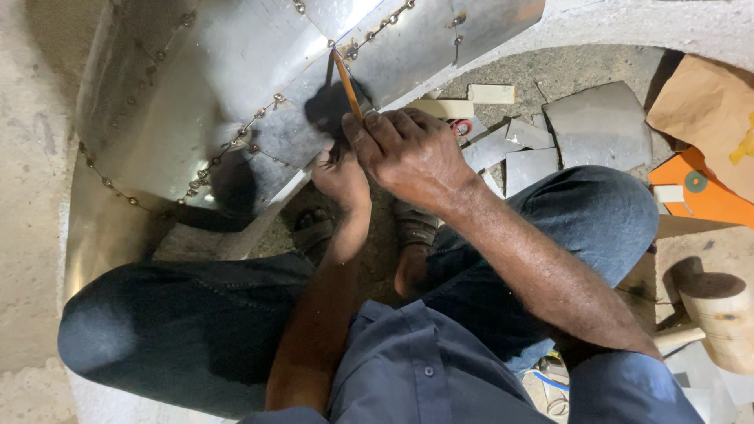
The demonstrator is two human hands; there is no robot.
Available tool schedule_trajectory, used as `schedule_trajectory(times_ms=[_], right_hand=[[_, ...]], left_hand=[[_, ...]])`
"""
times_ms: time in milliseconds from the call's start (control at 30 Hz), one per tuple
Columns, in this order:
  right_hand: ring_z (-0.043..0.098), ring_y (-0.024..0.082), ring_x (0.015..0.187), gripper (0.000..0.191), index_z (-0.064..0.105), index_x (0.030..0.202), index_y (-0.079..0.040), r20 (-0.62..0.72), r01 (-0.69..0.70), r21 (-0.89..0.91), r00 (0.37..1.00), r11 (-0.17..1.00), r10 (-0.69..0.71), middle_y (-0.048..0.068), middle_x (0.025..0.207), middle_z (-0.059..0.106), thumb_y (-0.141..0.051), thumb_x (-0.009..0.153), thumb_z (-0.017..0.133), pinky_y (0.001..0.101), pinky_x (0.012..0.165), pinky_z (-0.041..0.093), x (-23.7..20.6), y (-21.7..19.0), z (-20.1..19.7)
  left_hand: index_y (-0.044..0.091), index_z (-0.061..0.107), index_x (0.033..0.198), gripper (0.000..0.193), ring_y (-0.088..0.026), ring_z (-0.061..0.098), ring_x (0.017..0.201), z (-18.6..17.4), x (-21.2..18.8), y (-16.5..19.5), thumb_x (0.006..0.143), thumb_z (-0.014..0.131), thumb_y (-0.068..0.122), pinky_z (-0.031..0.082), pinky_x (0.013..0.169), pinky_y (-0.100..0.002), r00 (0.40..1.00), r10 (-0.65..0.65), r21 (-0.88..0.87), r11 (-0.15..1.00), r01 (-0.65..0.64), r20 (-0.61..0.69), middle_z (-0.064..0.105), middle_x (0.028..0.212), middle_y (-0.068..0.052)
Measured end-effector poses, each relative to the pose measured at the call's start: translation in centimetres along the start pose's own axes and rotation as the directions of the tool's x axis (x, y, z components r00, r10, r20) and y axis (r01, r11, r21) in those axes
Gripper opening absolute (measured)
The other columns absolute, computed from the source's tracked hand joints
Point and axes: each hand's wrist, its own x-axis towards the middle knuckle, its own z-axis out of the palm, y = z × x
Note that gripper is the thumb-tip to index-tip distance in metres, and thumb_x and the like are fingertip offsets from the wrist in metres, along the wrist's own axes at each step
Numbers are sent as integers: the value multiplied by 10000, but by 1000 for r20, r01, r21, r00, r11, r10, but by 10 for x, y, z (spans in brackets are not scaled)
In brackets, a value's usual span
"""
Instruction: The person hammers a small metal sheet flat on a wooden block, then fits it into a gap on a large cylindrical metal duct. They adjust the sheet, mark the duct with a pencil, and place a small plastic-wrapped item near the work area.
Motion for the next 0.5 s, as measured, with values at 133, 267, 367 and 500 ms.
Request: schedule_trajectory(times_ms=[133, 267, 367, 500], right_hand=[[750, 159, 824, 255, 735, 1204, -36, 8, -21, 23, 1000, 1000, 21, 58, 956, 754, -136, 970, 720, 292, 676, 612, -3, 4, 2], [725, 127, 733, 213, 743, 1189, -41, 73, -17, -19, 997, 1000, 18, 42, 898, 747, -118, 991, 723, 267, 611, 593, -4, 0, 8], [717, 117, 708, 207, 748, 1189, -38, 85, -15, -21, 996, 1000, 17, 28, 857, 735, -113, 997, 729, 259, 595, 592, -5, -2, 7], [730, 130, 753, 235, 741, 1199, -26, 2, -16, 21, 1000, 1000, 16, 40, 887, 744, -129, 989, 729, 256, 608, 590, -4, 0, 3]], left_hand=[[-78, 750, 991, 143, -136, 713, 822, -1, -1, 3, 875, 722, -1, 571, 736, -281, 999, -31, -87, 996, 32, 18, 786, 939, -114], [-75, 770, 977, 123, -138, 694, 774, 0, -3, 7, 898, 750, 17, 538, 692, -272, 1000, -11, -15, 1000, 10, -1, 792, 894, -106], [-72, 775, 975, 117, -134, 708, 786, 1, -3, 6, 899, 739, 10, 547, 716, -271, 999, 32, 63, 998, -31, -19, 800, 892, -102], [-83, 763, 993, 133, -130, 719, 821, 1, -1, 3, 907, 729, 12, 561, 759, -282, 1000, 26, -20, 999, -26, -2, 798, 930, -118]])
